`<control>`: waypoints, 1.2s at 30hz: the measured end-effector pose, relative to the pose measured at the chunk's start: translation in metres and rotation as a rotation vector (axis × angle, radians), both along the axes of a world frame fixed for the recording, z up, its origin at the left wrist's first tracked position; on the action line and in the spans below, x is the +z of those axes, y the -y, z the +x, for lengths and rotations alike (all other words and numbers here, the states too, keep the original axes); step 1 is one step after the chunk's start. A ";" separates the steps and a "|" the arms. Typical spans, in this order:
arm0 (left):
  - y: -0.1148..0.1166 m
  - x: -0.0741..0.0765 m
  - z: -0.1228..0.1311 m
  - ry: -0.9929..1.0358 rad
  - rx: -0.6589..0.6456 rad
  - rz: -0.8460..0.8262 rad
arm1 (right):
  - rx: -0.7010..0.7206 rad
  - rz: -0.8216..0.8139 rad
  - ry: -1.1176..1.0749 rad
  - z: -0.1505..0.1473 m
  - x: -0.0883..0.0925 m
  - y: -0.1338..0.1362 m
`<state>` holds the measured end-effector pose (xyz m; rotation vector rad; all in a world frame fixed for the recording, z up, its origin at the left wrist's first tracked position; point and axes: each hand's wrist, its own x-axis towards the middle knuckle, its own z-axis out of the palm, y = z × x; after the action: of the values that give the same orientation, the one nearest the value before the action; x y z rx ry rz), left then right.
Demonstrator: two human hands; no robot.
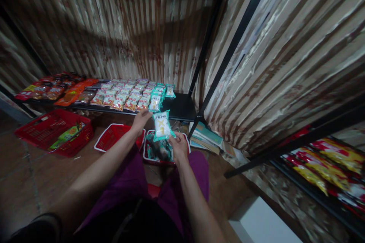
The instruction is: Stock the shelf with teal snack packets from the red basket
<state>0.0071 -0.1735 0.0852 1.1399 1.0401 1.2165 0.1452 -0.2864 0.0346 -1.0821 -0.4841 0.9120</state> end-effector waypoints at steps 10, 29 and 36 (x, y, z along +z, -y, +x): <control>-0.025 0.030 0.008 -0.277 -0.371 0.074 | 0.128 -0.029 0.281 0.004 0.009 0.011; -0.010 0.017 0.019 -0.062 -0.201 0.068 | -0.050 -0.052 0.259 0.006 0.003 0.014; -0.007 0.019 0.014 -0.069 -0.319 0.054 | -0.126 -0.025 0.345 0.010 0.005 0.017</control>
<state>0.0208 -0.1663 0.1040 1.3403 0.8407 0.9619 0.1555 -0.3034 0.0396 -1.2857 -0.6818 0.6232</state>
